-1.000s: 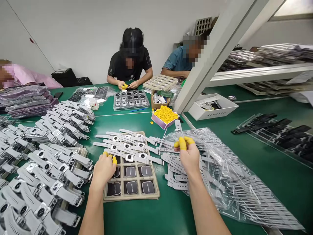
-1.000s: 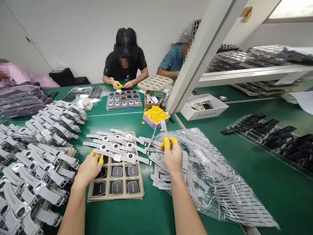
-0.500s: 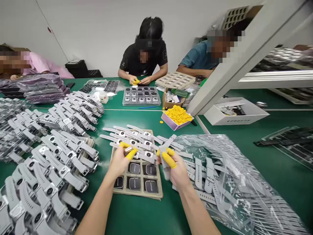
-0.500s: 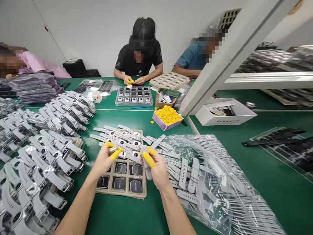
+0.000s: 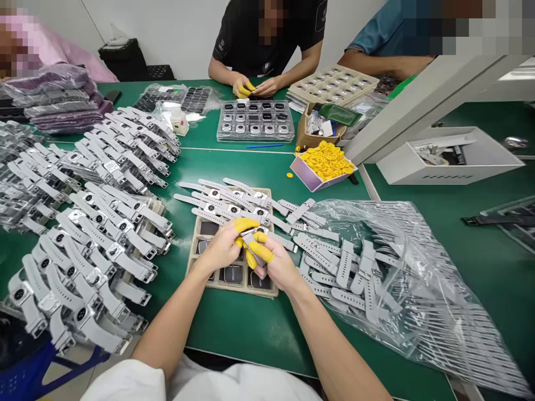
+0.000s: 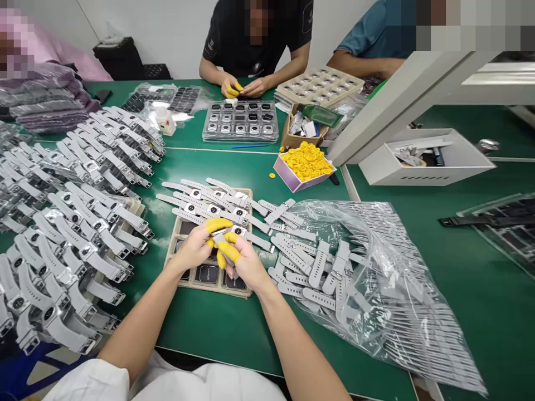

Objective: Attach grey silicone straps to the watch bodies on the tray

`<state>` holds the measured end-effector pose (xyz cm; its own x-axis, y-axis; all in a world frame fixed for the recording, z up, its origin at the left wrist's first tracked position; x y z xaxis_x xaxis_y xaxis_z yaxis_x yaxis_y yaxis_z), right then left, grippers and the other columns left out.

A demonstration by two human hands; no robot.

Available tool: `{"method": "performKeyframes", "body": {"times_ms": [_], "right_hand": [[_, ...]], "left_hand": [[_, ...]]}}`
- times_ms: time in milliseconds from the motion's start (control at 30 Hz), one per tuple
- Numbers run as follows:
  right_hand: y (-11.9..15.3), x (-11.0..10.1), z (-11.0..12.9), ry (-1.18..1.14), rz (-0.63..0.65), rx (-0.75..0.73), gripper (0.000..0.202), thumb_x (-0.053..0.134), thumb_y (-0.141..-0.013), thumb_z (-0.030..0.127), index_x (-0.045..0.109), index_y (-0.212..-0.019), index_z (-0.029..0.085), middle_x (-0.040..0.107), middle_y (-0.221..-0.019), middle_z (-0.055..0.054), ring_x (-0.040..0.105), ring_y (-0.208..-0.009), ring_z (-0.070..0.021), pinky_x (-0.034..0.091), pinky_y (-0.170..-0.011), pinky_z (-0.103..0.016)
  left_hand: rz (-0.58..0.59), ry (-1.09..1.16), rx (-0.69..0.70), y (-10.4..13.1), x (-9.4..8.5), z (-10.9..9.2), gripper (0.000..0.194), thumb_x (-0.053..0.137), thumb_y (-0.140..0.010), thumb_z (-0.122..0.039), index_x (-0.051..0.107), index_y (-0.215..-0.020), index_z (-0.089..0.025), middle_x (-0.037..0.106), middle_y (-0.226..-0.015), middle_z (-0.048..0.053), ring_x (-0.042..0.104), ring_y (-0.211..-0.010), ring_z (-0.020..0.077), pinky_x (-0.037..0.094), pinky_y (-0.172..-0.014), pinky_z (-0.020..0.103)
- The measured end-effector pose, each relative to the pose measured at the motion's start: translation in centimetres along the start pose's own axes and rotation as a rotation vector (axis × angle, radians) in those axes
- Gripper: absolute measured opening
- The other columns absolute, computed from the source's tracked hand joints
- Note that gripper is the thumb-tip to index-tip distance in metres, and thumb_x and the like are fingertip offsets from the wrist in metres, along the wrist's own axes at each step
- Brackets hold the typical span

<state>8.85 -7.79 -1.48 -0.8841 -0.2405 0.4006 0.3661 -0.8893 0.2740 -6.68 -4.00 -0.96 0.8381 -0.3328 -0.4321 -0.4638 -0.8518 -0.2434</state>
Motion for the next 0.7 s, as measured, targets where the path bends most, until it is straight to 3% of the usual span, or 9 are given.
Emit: {"method": "performKeyframes", "body": {"times_ms": [167, 367, 600, 700], "right_hand": [[0.07, 0.1, -0.02, -0.041, -0.056, 0.02, 0.029, 0.071, -0.084, 0.049, 0.058, -0.087, 0.024, 0.054, -0.05, 0.009, 0.034, -0.033, -0.0075, 0.027, -0.033, -0.02], [-0.32, -0.03, 0.43, -0.174, -0.135, -0.025, 0.026, 0.072, -0.084, 0.044, 0.055, -0.083, 0.024, 0.052, -0.05, 0.009, 0.03, -0.033, -0.0064, 0.025, -0.032, -0.019], [-0.2, -0.27, 0.2, -0.155, 0.018, -0.051, 0.025, 0.072, -0.087, 0.042, 0.057, -0.082, 0.022, 0.051, -0.046, 0.008, 0.035, -0.034, -0.008, 0.032, -0.035, -0.02], [-0.35, 0.01, -0.1, -0.164, -0.008, -0.041, 0.028, 0.074, -0.085, 0.042, 0.054, -0.079, 0.023, 0.051, -0.045, 0.009, 0.035, -0.034, -0.0076, 0.032, -0.035, -0.019]], "left_hand": [[0.009, 0.055, -0.04, -0.11, 0.24, -0.17, 0.055, 0.046, -0.082, -0.006, 0.066, -0.131, -0.022, 0.069, -0.135, 0.008, 0.06, -0.13, 0.0255, 0.047, -0.114, 0.044], [-0.118, 0.254, -0.147, -0.25, 0.19, -0.15, 0.034, 0.05, -0.098, -0.019, 0.066, -0.128, -0.019, 0.07, -0.13, 0.011, 0.068, -0.115, 0.0242, 0.055, -0.1, 0.039], [-0.054, 0.053, 0.061, 0.0, 0.59, 0.44, 0.049, 0.047, -0.09, -0.007, 0.065, -0.132, -0.023, 0.07, -0.129, 0.009, 0.065, -0.12, 0.0241, 0.052, -0.106, 0.041], [-0.057, 0.03, 0.067, 0.05, 0.78, 0.54, 0.053, 0.045, -0.087, -0.004, 0.065, -0.133, -0.023, 0.07, -0.128, 0.008, 0.065, -0.12, 0.0244, 0.052, -0.106, 0.041]]}}
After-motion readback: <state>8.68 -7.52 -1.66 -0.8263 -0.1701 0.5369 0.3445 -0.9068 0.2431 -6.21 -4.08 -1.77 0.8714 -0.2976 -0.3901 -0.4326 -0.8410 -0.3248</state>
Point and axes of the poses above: each hand's wrist, its own y-axis away from the middle knuckle, its own x-axis out of the palm, z = x × y, the point moved 2 cm from there along -y, towards the middle knuckle
